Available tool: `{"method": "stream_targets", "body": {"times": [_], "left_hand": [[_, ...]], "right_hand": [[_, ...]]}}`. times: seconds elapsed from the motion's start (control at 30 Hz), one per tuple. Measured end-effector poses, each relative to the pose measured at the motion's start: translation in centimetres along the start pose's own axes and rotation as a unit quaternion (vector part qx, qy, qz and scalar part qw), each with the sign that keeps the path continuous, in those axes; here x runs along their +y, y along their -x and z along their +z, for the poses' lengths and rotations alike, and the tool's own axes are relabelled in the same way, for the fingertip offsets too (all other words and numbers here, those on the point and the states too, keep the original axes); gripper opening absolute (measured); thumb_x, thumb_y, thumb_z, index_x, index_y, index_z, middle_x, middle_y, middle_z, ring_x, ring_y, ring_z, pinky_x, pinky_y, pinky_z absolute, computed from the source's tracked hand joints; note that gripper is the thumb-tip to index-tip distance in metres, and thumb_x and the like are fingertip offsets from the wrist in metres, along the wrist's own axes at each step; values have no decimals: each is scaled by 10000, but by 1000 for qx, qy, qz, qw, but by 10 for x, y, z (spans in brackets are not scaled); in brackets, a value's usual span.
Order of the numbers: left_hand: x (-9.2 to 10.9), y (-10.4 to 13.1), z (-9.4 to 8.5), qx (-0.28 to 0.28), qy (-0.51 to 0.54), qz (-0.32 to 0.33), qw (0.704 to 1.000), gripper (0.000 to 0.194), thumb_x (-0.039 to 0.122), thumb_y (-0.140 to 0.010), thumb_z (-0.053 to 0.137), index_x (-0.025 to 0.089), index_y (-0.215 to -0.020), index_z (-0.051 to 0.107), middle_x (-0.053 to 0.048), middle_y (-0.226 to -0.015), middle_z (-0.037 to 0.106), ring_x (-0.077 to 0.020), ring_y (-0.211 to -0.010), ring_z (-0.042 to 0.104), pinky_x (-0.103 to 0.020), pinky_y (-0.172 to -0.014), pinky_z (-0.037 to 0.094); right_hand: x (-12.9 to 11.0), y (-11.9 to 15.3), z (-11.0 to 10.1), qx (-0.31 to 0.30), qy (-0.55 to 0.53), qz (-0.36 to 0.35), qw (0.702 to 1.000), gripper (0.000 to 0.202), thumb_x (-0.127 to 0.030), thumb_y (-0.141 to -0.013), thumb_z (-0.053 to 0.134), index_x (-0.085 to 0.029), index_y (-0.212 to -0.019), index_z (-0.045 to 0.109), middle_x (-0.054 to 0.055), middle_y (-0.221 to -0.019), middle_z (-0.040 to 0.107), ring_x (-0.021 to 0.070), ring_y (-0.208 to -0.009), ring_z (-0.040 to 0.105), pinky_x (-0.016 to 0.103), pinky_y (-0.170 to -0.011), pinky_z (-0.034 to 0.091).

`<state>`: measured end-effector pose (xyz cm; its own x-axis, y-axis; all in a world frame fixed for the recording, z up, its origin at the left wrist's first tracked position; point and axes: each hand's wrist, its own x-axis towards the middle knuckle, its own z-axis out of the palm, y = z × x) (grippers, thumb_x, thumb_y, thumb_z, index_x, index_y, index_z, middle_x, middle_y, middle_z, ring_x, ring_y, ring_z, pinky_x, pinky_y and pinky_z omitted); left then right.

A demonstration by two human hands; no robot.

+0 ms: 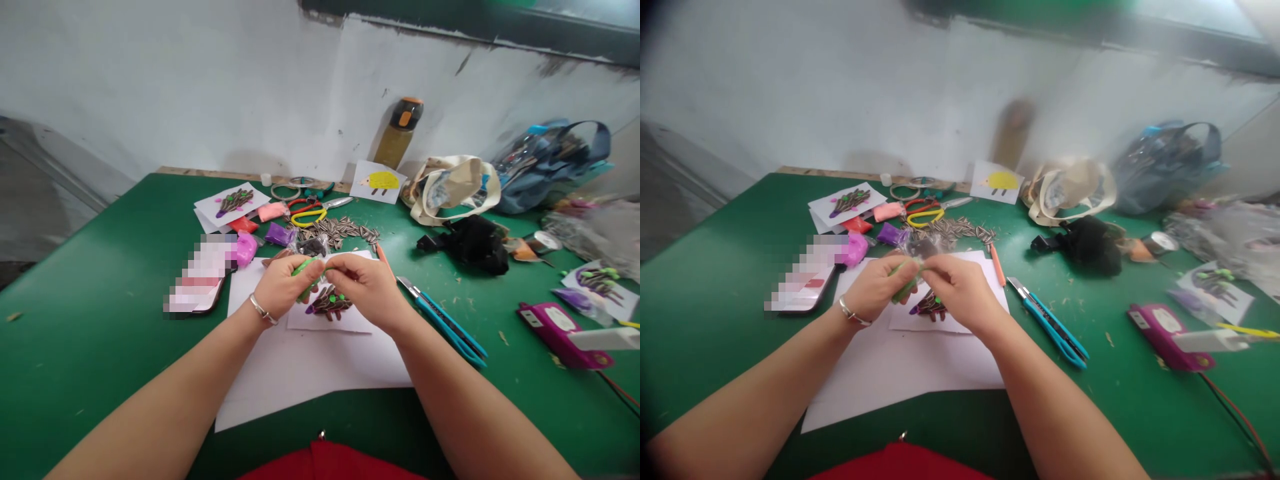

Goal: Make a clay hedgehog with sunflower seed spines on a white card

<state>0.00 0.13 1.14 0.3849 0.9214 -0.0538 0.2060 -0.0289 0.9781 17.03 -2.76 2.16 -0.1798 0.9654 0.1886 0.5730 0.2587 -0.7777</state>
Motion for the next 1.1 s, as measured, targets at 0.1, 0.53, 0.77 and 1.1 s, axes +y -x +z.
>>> {"method": "stream_targets", "body": {"times": [0.1,0.53,0.77,1.1], "left_hand": [[0,0,0,-2,-6,2,1000,440,549,-828,540,157,-629,517,37,-489,525,-71,-418,486,-182,-411,369],[2,1,0,7,-17,2,1000,445,560,-831,530,164,-630,512,38,-483,524,-74,-415,487,-186,-413,379],[0,1,-1,4,-12,0,1000,440,546,-834,541,163,-621,503,39,-485,522,-72,-415,478,-186,-415,369],[3,2,-1,1,-13,-10,1000,430,539,-824,554,162,-621,507,35,-501,531,-68,-415,480,-179,-406,369]], "right_hand": [[1,0,-1,-7,0,12,1000,135,-281,-865,520,-244,-837,647,-39,-653,651,111,-616,600,242,-639,425],[4,0,2,35,39,0,999,179,-320,-883,495,-219,-756,569,-41,-604,597,94,-554,526,233,-601,393],[2,-2,-2,-22,42,25,999,304,-357,-894,468,-201,-648,552,-38,-532,558,98,-535,514,235,-563,370],[-1,-2,-3,-44,-35,68,996,231,-285,-870,468,-199,-669,544,-25,-594,610,99,-538,565,247,-575,421]]}}
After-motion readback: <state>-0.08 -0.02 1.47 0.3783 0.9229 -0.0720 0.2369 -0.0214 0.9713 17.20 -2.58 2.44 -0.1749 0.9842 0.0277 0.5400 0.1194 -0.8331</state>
